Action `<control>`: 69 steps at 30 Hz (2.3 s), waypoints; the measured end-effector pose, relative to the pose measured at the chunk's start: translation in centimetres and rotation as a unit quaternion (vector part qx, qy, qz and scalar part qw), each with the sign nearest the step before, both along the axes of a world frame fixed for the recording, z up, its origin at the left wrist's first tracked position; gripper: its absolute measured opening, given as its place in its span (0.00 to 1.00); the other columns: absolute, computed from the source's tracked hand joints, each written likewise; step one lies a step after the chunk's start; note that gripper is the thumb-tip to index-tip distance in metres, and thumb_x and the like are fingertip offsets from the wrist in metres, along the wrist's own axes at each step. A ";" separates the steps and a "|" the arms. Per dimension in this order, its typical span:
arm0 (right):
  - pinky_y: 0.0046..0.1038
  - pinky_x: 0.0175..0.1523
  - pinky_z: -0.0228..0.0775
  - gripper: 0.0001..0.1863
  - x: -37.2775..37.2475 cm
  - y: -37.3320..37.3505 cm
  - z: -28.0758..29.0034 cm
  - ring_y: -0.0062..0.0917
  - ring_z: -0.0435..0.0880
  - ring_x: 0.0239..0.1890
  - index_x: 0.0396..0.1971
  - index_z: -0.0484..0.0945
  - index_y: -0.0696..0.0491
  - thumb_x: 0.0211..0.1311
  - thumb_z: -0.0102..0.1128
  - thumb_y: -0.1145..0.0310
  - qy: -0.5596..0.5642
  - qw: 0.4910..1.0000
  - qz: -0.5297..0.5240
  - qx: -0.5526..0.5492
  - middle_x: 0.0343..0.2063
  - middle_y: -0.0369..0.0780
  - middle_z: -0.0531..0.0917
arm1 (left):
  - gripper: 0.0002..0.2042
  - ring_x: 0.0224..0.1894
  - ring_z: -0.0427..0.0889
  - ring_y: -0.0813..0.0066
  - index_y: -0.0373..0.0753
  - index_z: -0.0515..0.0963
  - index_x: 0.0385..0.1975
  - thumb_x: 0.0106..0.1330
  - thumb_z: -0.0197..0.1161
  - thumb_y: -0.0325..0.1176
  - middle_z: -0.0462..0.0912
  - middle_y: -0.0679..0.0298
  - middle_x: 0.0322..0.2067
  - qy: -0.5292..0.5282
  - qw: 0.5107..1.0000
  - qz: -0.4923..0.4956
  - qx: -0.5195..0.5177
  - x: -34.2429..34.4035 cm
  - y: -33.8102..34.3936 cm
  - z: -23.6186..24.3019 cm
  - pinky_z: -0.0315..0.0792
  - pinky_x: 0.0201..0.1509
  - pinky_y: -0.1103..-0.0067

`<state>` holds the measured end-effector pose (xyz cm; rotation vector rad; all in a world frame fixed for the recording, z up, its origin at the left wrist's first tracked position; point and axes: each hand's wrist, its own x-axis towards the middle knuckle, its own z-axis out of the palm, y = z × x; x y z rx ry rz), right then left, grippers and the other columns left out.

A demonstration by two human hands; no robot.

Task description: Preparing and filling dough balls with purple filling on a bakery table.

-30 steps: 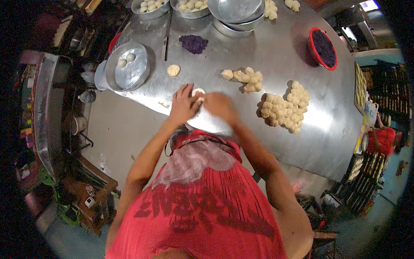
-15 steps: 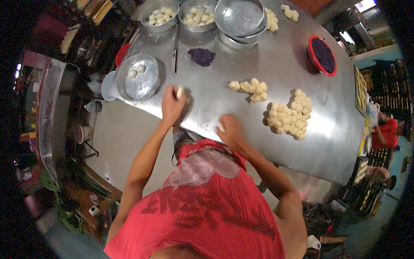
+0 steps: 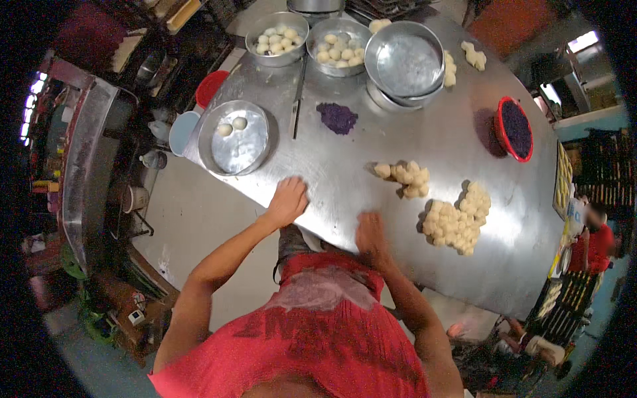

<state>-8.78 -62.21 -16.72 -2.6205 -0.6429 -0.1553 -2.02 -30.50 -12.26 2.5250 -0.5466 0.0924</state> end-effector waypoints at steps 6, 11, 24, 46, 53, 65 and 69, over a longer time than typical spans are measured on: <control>0.48 0.59 0.63 0.17 7.0 2.1 4.5 0.50 0.73 0.49 0.48 0.75 0.58 0.57 0.54 0.76 -0.023 0.984 -0.172 -0.040 0.44 0.51 0.77 | 0.11 0.47 0.71 0.50 0.35 0.74 0.41 0.60 0.58 0.30 0.72 0.51 0.42 -0.043 0.995 0.086 -0.001 5.0 -0.1 1.4 0.64 0.53 0.59; 0.49 0.58 0.64 0.17 5.0 5.5 2.2 0.50 0.74 0.50 0.47 0.76 0.57 0.56 0.54 0.77 0.089 0.979 -0.170 0.069 0.45 0.51 0.78 | 0.14 0.49 0.71 0.51 0.36 0.76 0.46 0.60 0.57 0.31 0.73 0.52 0.45 0.010 0.996 0.092 0.016 0.7 -3.7 0.3 0.64 0.54 0.59; 0.48 0.52 0.69 0.17 4.5 4.9 1.5 0.48 0.75 0.48 0.46 0.76 0.57 0.54 0.60 0.75 0.078 0.990 -0.098 0.067 0.44 0.49 0.79 | 0.09 0.46 0.72 0.53 0.38 0.78 0.39 0.59 0.60 0.30 0.73 0.54 0.40 -0.037 0.999 0.034 0.000 2.6 -1.9 -0.7 0.66 0.49 0.62; 0.45 0.57 0.64 0.13 11.7 7.5 5.9 0.41 0.76 0.47 0.39 0.80 0.53 0.54 0.62 0.67 -0.014 0.989 -0.147 -0.024 0.37 0.44 0.80 | 0.14 0.50 0.73 0.55 0.38 0.80 0.40 0.58 0.61 0.38 0.76 0.54 0.43 0.036 0.988 0.148 -0.037 9.2 -1.4 1.7 0.64 0.57 0.59; 0.41 0.55 0.70 0.17 5.3 7.0 8.5 0.37 0.81 0.47 0.49 0.81 0.54 0.63 0.67 0.63 0.024 0.989 -0.143 0.005 0.38 0.41 0.85 | 0.13 0.54 0.73 0.57 0.40 0.82 0.45 0.62 0.66 0.36 0.77 0.55 0.45 -0.034 0.984 0.133 -0.111 1.8 -0.5 4.6 0.65 0.59 0.60; 0.35 0.46 0.77 0.21 20.8 28.2 15.5 0.37 0.84 0.41 0.56 0.78 0.59 0.61 0.63 0.75 0.193 0.945 0.096 0.245 0.43 0.45 0.81 | 0.22 0.43 0.79 0.62 0.39 0.75 0.60 0.65 0.67 0.29 0.77 0.54 0.49 0.064 0.937 0.242 -0.243 5.7 16.5 11.7 0.75 0.44 0.72; 0.43 0.45 0.77 0.16 25.0 34.6 12.0 0.48 0.84 0.42 0.49 0.78 0.61 0.61 0.63 0.75 0.145 0.982 0.106 0.061 0.44 0.53 0.81 | 0.23 0.50 0.77 0.44 0.33 0.71 0.56 0.58 0.64 0.20 0.74 0.46 0.49 0.083 0.947 0.307 -0.054 8.3 19.5 8.2 0.73 0.53 0.60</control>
